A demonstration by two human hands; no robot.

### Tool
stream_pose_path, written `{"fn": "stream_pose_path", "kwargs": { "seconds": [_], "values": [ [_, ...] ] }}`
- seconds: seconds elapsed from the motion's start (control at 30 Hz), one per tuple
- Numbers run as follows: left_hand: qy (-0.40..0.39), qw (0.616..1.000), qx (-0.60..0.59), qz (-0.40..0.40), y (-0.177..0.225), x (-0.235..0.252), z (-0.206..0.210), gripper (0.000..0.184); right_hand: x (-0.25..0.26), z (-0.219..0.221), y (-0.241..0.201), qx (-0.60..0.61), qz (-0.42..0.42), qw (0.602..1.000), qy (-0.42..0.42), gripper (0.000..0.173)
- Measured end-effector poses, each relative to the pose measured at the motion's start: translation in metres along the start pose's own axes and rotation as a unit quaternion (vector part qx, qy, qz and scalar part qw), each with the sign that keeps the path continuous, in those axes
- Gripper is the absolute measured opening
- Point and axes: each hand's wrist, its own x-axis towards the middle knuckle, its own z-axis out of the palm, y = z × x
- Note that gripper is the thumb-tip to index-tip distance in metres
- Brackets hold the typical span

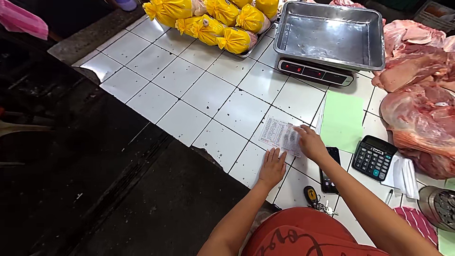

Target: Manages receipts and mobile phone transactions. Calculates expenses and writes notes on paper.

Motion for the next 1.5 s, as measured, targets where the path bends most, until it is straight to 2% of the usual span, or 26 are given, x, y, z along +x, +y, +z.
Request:
{"fn": "stream_pose_path", "kwargs": {
  "seconds": [0.03, 0.1, 0.17, 0.23, 0.37, 0.43, 0.5, 0.57, 0.6, 0.63, 0.67, 0.7, 0.77, 0.83, 0.97, 1.03, 1.1, 1.13, 1.23, 1.3, 1.4, 1.5],
  "values": [
    [-0.002, 1.000, -0.003, -0.001, 0.000, 0.000, 0.000, 0.046, -0.015, 0.000, 0.011, 0.001, 0.031, 0.999, 0.035, 0.047],
    [-0.003, 1.000, -0.003, -0.003, 0.001, 0.000, -0.001, 0.046, -0.056, 0.004, 0.028, -0.008, 0.125, 0.989, 0.074, 0.075],
    [-0.008, 1.000, 0.002, -0.004, 0.001, 0.000, -0.002, 0.046, -0.101, 0.015, 0.039, -0.020, 0.214, 0.974, 0.067, 0.103],
    [-0.013, 1.000, 0.002, -0.004, 0.002, 0.000, -0.002, 0.046, -0.136, 0.027, 0.046, -0.028, 0.286, 0.957, 0.045, 0.117],
    [-0.016, 1.000, 0.003, -0.007, 0.002, 0.000, -0.002, 0.046, -0.149, 0.028, 0.061, 0.014, 0.369, 0.928, 0.036, 0.117],
    [-0.006, 1.000, 0.001, -0.003, 0.001, -0.001, -0.001, 0.046, -0.143, 0.024, 0.072, 0.106, 0.382, 0.918, 0.020, 0.111],
    [0.016, 1.000, 0.000, 0.009, 0.000, 0.000, 0.001, 0.045, -0.140, 0.018, 0.080, 0.290, 0.356, 0.888, 0.021, 0.090],
    [0.018, 1.000, -0.001, 0.012, 0.001, -0.001, 0.000, 0.045, -0.149, 0.010, 0.084, 0.514, 0.279, 0.811, 0.008, 0.065],
    [0.012, 1.000, 0.001, 0.010, 0.001, 0.000, -0.001, 0.046, -0.153, 0.008, 0.085, 0.614, 0.216, 0.759, -0.003, 0.064],
    [0.006, 1.000, 0.000, 0.007, 0.001, 0.000, -0.002, 0.046, -0.155, 0.005, 0.084, 0.714, 0.131, 0.688, -0.023, 0.069],
    [0.000, 1.000, -0.004, 0.004, 0.001, 0.000, -0.002, 0.046, -0.155, -0.001, 0.081, 0.773, 0.046, 0.631, -0.049, 0.066],
    [-0.004, 1.000, -0.006, 0.001, 0.001, 0.001, -0.003, 0.046, -0.152, -0.008, 0.076, 0.794, -0.031, 0.603, -0.069, 0.068],
    [-0.009, 1.000, -0.009, -0.001, 0.001, 0.001, -0.004, 0.046, -0.141, -0.026, 0.064, 0.776, -0.101, 0.620, -0.057, 0.073],
    [-0.002, 1.000, -0.015, 0.001, 0.001, 0.001, -0.004, 0.045, -0.124, -0.042, 0.060, 0.759, -0.129, 0.634, -0.066, 0.066],
    [0.112, 0.993, 0.000, 0.025, -0.004, -0.002, 0.009, 0.041, -0.093, -0.071, 0.052, 0.700, -0.197, 0.651, -0.216, 0.067],
    [0.151, 0.988, 0.035, 0.021, -0.002, -0.003, 0.013, 0.040, -0.077, -0.077, 0.050, 0.672, -0.209, 0.638, -0.314, 0.062],
    [0.164, 0.985, 0.061, 0.010, 0.001, -0.005, 0.013, 0.042, -0.060, -0.083, 0.050, 0.644, -0.203, 0.618, -0.402, 0.062],
    [0.157, 0.985, 0.065, 0.002, 0.002, -0.005, 0.011, 0.042, -0.054, -0.087, 0.048, 0.624, -0.183, 0.630, -0.424, 0.065],
    [0.143, 0.988, 0.060, -0.008, 0.004, -0.006, 0.008, 0.043, -0.043, -0.110, 0.034, 0.527, -0.108, 0.707, -0.459, 0.079],
    [0.138, 0.989, 0.060, -0.009, 0.004, -0.006, 0.006, 0.043, -0.037, -0.122, 0.023, 0.465, -0.077, 0.742, -0.477, 0.085],
    [0.113, 0.992, 0.050, -0.019, 0.006, -0.005, 0.002, 0.043, -0.026, -0.131, 0.015, 0.421, -0.059, 0.753, -0.503, 0.088],
    [0.093, 0.995, 0.037, -0.023, 0.006, -0.004, -0.001, 0.044, -0.020, -0.135, 0.010, 0.404, -0.045, 0.756, -0.513, 0.084]
  ]
}}
